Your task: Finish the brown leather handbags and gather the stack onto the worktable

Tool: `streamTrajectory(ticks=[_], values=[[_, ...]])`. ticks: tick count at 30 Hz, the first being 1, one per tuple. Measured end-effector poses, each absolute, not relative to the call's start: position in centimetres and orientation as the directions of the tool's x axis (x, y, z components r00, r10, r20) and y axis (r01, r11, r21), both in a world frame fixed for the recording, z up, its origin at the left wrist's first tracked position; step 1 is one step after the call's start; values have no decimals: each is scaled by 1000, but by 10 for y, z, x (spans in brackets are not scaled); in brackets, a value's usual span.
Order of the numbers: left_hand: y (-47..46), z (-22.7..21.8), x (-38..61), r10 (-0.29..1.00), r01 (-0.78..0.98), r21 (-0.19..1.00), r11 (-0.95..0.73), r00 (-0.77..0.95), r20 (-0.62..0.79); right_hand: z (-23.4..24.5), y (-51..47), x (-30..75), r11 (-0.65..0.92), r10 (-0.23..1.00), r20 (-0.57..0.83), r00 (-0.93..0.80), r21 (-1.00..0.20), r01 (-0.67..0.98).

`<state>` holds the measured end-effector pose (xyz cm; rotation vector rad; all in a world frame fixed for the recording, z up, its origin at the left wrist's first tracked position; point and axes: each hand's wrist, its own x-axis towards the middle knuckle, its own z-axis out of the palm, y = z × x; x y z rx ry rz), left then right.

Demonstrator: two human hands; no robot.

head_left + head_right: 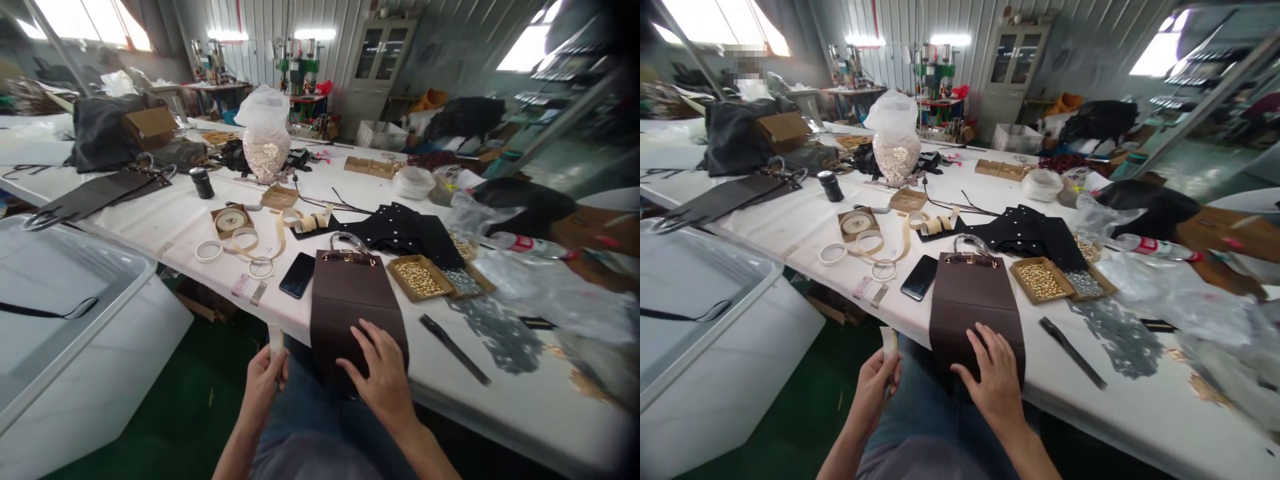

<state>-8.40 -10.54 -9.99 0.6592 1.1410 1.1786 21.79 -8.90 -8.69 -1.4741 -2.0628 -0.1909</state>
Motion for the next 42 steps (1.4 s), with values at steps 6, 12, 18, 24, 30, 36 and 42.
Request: streamTrajectory(ticks=[6, 12, 18, 24, 30, 36, 42], values=[[-93, -99, -79, 943, -321, 892, 317, 7, -333, -51, -80, 198, 424, 848, 504, -164, -459, 781], [-80, -95, -89, 935, -195, 918, 344, 159, -316, -31, -54, 147, 152, 979, 96, -180, -930, 335], [-76, -62, -83, 928, -55, 957, 284, 267, -260, -20, -26, 108, -93, 946, -100, -308, -995, 35], [-94, -71, -108, 947, 231, 956, 180, 222, -232, 44, -12, 140, 43, 997, 51, -63, -992, -120], [-131, -114, -169, 969, 672, 698, 246, -169, -178, 76, 19, 190, 241, 940, 173, 295, -947, -212], [-149, -98, -244, 750, 737, 409, 539, -640, 166, 62, 36, 209, 267, 905, 154, 398, -931, -249], [-147, -50, -305, 590, 737, 418, 532, -676, 441, 57, 41, 207, 261, 910, 144, 389, -927, -268]])
